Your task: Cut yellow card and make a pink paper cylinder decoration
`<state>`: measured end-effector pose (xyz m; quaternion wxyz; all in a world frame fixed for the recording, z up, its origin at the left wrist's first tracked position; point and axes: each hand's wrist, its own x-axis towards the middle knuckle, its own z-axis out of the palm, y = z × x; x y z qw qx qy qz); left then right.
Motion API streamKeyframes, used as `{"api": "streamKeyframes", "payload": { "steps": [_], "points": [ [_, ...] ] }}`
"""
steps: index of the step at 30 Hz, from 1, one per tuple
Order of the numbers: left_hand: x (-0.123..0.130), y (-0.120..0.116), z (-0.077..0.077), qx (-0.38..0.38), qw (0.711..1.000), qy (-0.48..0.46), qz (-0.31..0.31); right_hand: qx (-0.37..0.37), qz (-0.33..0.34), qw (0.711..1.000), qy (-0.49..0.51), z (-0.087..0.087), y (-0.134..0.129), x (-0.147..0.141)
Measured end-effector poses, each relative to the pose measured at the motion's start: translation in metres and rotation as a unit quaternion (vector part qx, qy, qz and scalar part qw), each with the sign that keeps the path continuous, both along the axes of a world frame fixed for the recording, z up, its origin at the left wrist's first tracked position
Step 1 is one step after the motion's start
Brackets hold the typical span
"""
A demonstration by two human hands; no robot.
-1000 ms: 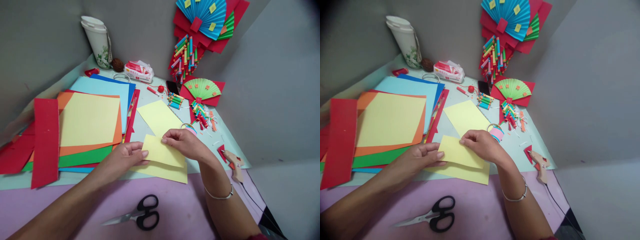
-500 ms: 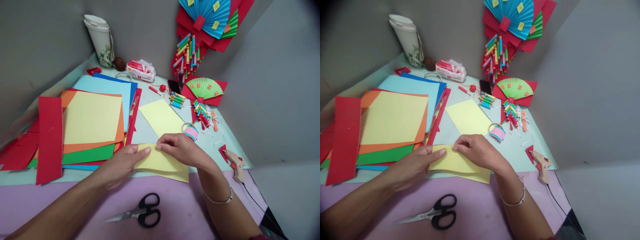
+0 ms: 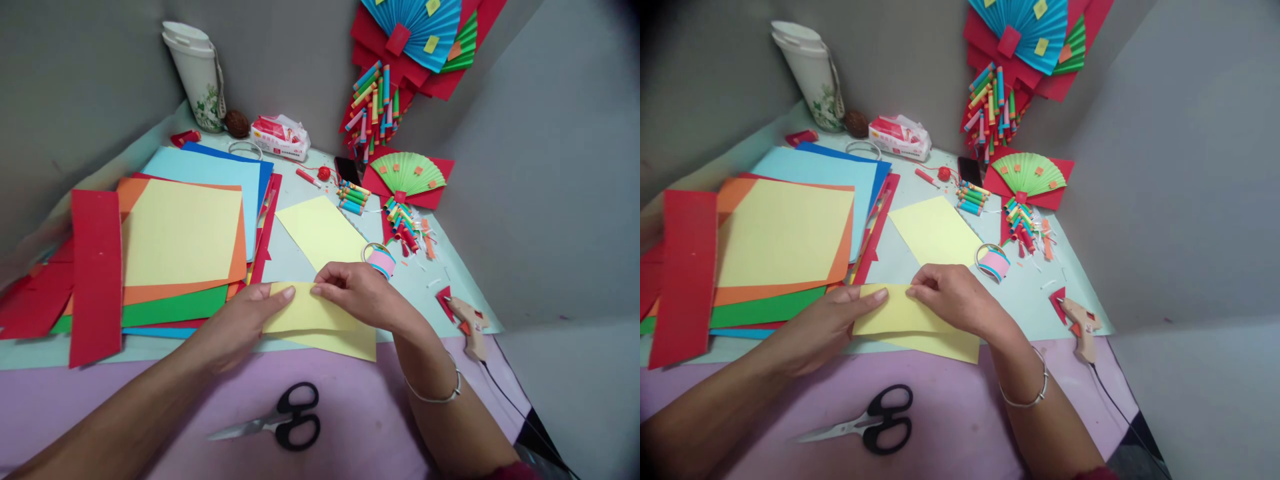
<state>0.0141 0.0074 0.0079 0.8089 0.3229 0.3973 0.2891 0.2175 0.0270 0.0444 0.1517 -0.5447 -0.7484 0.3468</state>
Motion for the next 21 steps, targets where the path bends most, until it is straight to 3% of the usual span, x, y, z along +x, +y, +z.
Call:
{"api": "streamKeyframes", "payload": {
  "steps": [8,14,16,20,21],
  "points": [
    [-0.002,0.0,-0.002,0.02,0.999,0.033,0.011,0.011,-0.003,1.0,0.004,-0.003,0.002,0.003],
    [-0.005,0.005,0.008,0.013,0.999,0.018,0.038,0.231,-0.095,0.968,-0.04,0.012,-0.01,0.014],
    [-0.006,0.006,0.01,0.016,0.999,0.008,0.046,0.218,-0.066,0.973,-0.047,0.017,-0.03,0.013],
    [-0.009,0.007,0.011,0.014,0.998,-0.007,0.066,0.087,0.104,0.99,-0.045,0.012,-0.079,0.006],
    [-0.009,0.006,0.012,0.011,0.998,-0.009,0.067,0.071,0.121,0.989,-0.041,0.008,-0.088,0.005]
  ]
}}
